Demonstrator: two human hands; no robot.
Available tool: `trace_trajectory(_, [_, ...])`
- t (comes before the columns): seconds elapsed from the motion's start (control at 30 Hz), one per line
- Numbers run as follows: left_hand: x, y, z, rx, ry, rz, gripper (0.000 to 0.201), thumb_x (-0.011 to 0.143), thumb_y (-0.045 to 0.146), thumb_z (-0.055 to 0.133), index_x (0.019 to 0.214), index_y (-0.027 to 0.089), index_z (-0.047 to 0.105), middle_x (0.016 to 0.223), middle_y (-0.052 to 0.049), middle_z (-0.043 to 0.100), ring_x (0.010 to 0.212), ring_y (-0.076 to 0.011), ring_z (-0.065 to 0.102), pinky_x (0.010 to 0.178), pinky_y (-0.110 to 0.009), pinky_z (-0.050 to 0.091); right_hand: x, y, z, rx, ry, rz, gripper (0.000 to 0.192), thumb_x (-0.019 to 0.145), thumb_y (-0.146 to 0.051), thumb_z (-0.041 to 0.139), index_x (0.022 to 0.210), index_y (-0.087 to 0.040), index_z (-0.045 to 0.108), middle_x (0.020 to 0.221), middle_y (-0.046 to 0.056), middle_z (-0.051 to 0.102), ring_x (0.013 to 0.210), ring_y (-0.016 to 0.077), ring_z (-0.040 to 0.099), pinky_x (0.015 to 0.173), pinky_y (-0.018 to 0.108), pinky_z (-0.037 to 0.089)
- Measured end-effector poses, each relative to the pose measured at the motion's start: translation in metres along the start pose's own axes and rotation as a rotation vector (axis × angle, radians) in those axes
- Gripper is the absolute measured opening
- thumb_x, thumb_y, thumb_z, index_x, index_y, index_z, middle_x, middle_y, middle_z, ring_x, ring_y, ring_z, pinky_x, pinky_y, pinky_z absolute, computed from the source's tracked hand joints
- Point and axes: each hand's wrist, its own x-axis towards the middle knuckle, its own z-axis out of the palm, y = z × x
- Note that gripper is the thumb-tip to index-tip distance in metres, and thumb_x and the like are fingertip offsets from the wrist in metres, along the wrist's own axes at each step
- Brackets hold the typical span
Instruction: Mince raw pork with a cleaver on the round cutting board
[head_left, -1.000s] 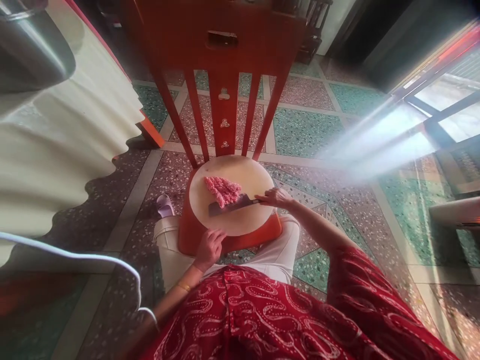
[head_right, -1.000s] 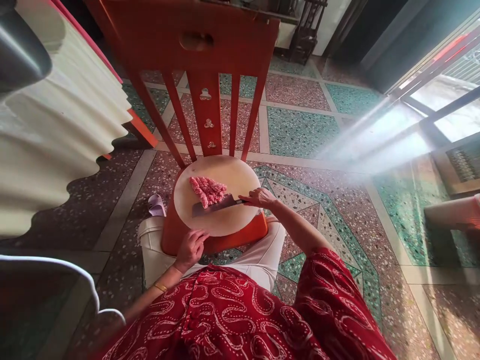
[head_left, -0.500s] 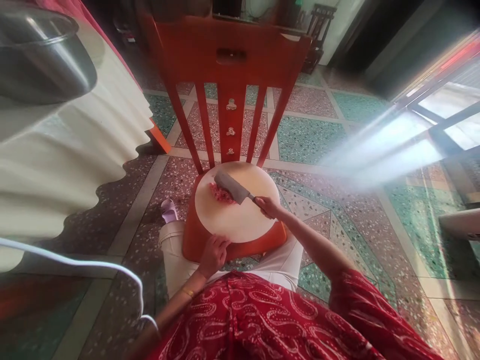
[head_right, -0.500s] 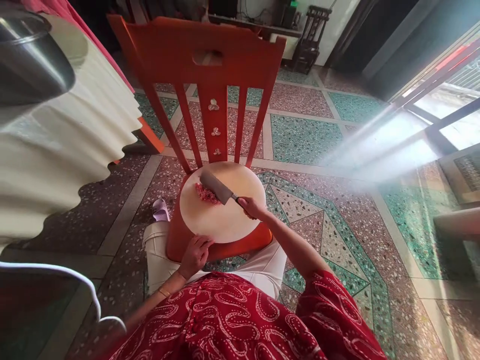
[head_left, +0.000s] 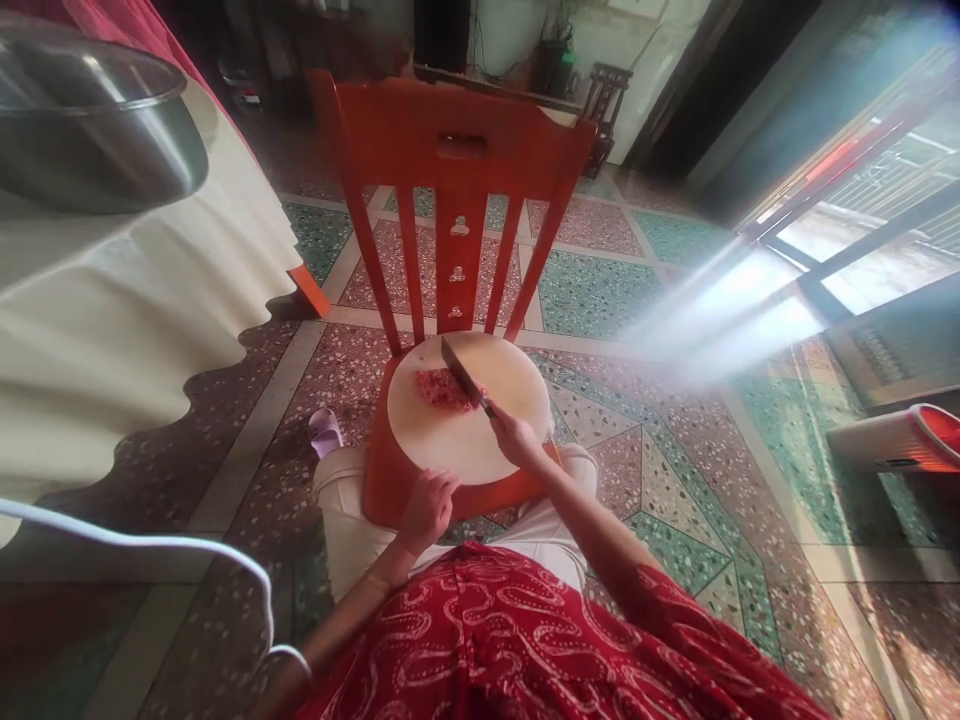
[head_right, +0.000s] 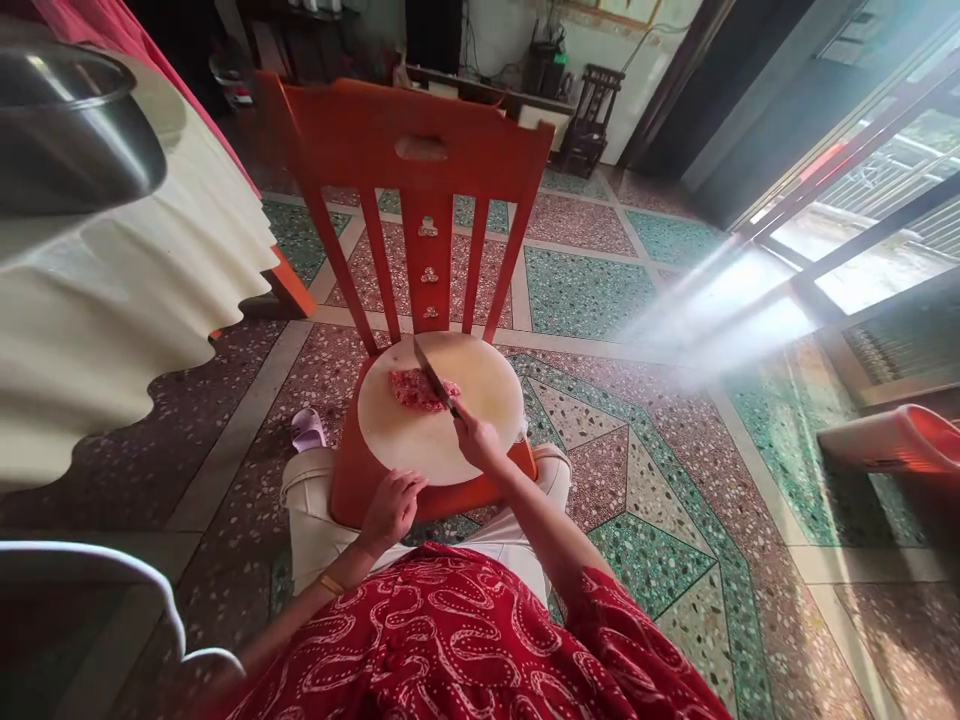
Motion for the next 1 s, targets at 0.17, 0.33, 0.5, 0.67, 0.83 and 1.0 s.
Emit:
trace_trajectory(0.17, [0.001, 0.000, 0.000, 0.000, 0.018, -0.001, 0.044, 0.080, 0.006, 0.041, 0.118, 0.023, 0.055, 0.112, -0.006, 0.058, 0.108, -0.0203, 0.050, 0.103, -0.046, 0.034, -0.007, -0.010, -0.004, 0.007, 0.126, -0.102, 0.050, 0.094, -0.030, 0.032, 0.143, -0.024, 0.031, 0.106, 0.007, 0.068, 0.086, 0.0200, 0.066, 0.076, 0.029, 0.049])
trace_trajectory(0.33, [0.000, 0.001, -0.002, 0.007, 0.010, 0.007, 0.043, 0.080, 0.006, 0.041, 0.116, 0.022, 0.056, 0.112, -0.006, 0.058, 0.108, -0.0202, 0.050, 0.103, -0.045, 0.035, -0.005, -0.013, -0.002, -0.068, 0.001, -0.034, 0.047, 0.092, -0.029, 0.036, 0.139, -0.024, 0.040, 0.090, 0.005, 0.072, 0.075, 0.0210, 0.067, 0.068, 0.028, 0.049])
trace_trajectory(0.5, [0.000, 0.001, -0.001, 0.016, 0.023, -0.004, 0.044, 0.080, 0.006, 0.041, 0.118, 0.023, 0.056, 0.113, -0.006, 0.058, 0.108, -0.0196, 0.050, 0.104, -0.046, 0.034, -0.004, -0.020, 0.001, -0.113, 0.127, -0.149, 0.049, 0.095, -0.030, 0.031, 0.144, -0.025, 0.030, 0.095, 0.006, 0.071, 0.080, 0.0188, 0.067, 0.071, 0.025, 0.048])
trace_trajectory(0.67, [0.000, 0.000, -0.002, 0.012, 0.017, 0.006, 0.045, 0.079, 0.005, 0.041, 0.118, 0.022, 0.055, 0.113, -0.006, 0.059, 0.109, -0.0197, 0.050, 0.103, -0.044, 0.035, -0.004, -0.020, 0.008, -0.201, -0.014, -0.063, 0.045, 0.095, -0.031, 0.034, 0.139, -0.027, 0.040, 0.088, 0.004, 0.072, 0.074, 0.0186, 0.067, 0.062, 0.023, 0.046])
trace_trajectory(0.83, [0.000, 0.001, -0.003, 0.006, 0.020, -0.003, 0.042, 0.080, 0.006, 0.042, 0.116, 0.022, 0.056, 0.113, -0.006, 0.059, 0.108, -0.0201, 0.050, 0.103, -0.045, 0.035, -0.009, -0.024, 0.009, -0.194, 0.049, -0.166, 0.047, 0.096, -0.031, 0.031, 0.142, -0.026, 0.033, 0.091, 0.005, 0.071, 0.078, 0.0172, 0.066, 0.068, 0.022, 0.046])
trace_trajectory(1.0, [0.000, 0.001, -0.002, 0.007, 0.044, 0.028, 0.040, 0.081, 0.006, 0.041, 0.115, 0.020, 0.057, 0.113, -0.006, 0.059, 0.109, -0.0199, 0.050, 0.102, -0.045, 0.036, -0.007, -0.022, 0.013, -0.243, -0.041, -0.110, 0.044, 0.095, -0.034, 0.034, 0.139, -0.030, 0.039, 0.085, 0.003, 0.072, 0.073, 0.0181, 0.067, 0.062, 0.022, 0.045])
